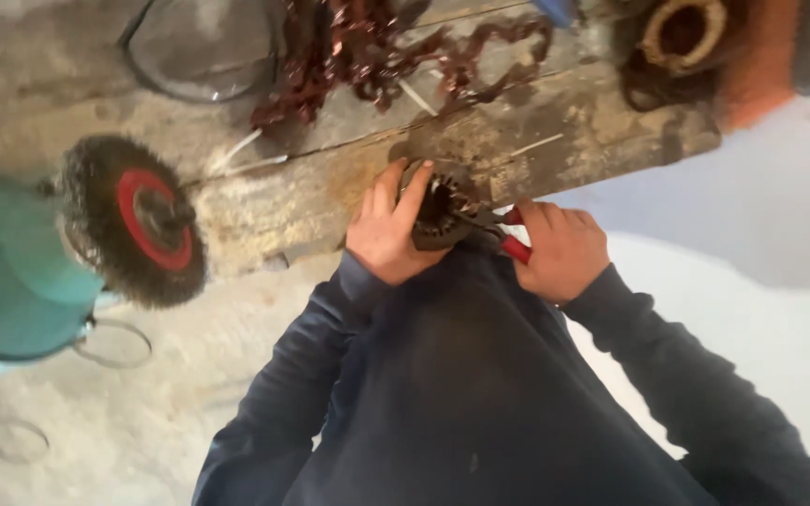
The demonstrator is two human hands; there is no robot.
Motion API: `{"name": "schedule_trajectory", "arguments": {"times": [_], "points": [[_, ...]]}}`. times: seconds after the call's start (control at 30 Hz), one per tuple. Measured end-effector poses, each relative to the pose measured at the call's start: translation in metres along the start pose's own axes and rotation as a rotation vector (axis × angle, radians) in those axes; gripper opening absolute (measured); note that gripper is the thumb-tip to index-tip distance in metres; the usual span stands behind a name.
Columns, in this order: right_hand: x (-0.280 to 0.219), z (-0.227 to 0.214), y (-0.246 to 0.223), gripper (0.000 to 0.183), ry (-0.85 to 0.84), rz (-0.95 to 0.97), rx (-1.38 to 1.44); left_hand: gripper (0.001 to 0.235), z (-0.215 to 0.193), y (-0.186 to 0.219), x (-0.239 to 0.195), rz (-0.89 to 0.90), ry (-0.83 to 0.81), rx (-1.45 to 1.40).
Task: The person works at a wooden workbench in an electromechanical workshop, using pliers and a screwdriver to pull and strip copper wire out of motor armatures and stator housings. They collect the extracted wire pieces into a bundle and at the end carry the gathered copper wire away from the bench.
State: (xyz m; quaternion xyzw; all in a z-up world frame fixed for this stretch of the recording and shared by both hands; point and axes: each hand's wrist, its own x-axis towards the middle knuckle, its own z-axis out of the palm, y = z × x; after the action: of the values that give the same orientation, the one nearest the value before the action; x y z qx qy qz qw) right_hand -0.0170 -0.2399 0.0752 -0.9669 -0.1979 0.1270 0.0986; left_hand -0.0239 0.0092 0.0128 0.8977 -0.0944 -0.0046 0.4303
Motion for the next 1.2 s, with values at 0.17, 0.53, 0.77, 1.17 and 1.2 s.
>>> {"name": "schedule_trajectory", "arguments": {"times": [0.17,0.53,0.77,1.17,1.2], "points": [[0.030,0.000,0.042,0.045,-0.522,0.029,0.268,0.094,-0.012,0.013,-0.001,-0.111,0.025,-0.022],[0.066,0.082,0.136,0.050,-1.564,0.024,1.479,0.111,0.006,-0.004,-0.002,-0.073,-0.061,0.019],[0.053,0.019,0.093,0.053,-0.907,-0.124,0.856,0.124,0.000,0.010,-0.006,-0.076,-0.078,0.102],[-0.001,0.027,0.019,0.062,0.040,-0.220,-0.026,0.103,0.016,0.010,-0.021,-0.111,0.135,-0.016],[-0.008,0.034,0.015,0.062,0.051,-0.123,-0.067,0.100,0.014,0.009,-0.021,-0.104,0.131,-0.039]]}}
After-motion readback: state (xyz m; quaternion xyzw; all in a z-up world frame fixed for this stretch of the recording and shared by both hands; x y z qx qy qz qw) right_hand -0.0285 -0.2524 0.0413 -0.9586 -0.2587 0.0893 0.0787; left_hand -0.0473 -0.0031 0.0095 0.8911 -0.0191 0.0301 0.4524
